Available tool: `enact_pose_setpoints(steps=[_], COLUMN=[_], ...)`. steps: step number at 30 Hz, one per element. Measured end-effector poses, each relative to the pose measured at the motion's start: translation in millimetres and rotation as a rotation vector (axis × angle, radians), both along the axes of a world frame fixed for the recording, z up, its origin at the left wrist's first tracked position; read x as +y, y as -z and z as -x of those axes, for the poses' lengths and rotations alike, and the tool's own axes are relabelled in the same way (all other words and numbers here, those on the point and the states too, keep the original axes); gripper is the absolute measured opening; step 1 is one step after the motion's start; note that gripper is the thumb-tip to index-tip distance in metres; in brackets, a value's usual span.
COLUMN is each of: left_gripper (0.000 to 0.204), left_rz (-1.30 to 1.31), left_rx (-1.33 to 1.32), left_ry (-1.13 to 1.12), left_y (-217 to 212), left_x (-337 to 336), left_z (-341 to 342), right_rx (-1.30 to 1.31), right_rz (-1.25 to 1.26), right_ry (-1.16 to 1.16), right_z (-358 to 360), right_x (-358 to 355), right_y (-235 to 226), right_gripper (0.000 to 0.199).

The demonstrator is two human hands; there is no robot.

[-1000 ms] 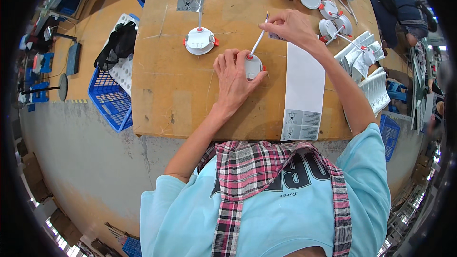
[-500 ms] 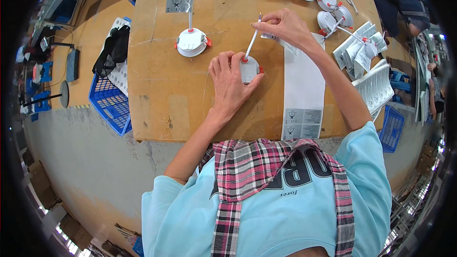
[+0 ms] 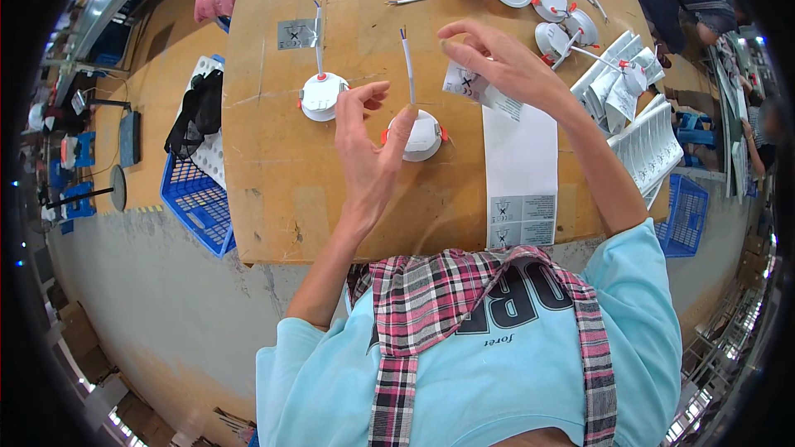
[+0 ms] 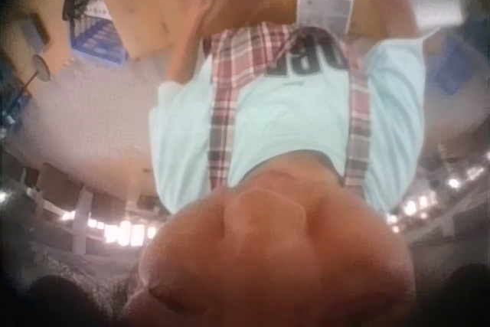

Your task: Applying identification or warning labels to the backs of circular LED lighting components.

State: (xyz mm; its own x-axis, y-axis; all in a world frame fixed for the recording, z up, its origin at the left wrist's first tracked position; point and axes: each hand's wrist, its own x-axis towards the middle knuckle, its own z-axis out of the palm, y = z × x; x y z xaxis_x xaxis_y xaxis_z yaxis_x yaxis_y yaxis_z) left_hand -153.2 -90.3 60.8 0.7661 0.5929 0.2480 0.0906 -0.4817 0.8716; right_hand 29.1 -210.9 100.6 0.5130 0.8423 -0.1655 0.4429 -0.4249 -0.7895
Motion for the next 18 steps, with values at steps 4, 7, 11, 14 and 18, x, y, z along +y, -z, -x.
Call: enact_pose_setpoints(steps=[4,7,11,14,18], left_gripper=[0.034,0.021,0.014,0.014,0.012], left_rz=[0.453,0.714,0.875,0.921,0.889], left_rx=[0.015,0.099,0.019,-0.063,-0.124], left_ry=[0.173,0.286,0.328,0.3,0.243], left_y=[-24,-14,-18,-21,-17], left_x=[-11,-10,-12,-10,-3], left_z=[-5,-11,0,5,10], right_rx=[0.029,0.044,0.072,-0.005,0.247], right_rz=[-0.126,-0.056,-0.112,-0.273,-0.189], right_ry=[0.001,-0.095,-0.066,-0.076,-0.148], right_z=[28,35,20,12,17], right_x=[-5,-2,-13,-33,-45], right_y=[-19,-38,-23,-1,-6], right_gripper=[0.053,0.058,0.059,0.052,0.031])
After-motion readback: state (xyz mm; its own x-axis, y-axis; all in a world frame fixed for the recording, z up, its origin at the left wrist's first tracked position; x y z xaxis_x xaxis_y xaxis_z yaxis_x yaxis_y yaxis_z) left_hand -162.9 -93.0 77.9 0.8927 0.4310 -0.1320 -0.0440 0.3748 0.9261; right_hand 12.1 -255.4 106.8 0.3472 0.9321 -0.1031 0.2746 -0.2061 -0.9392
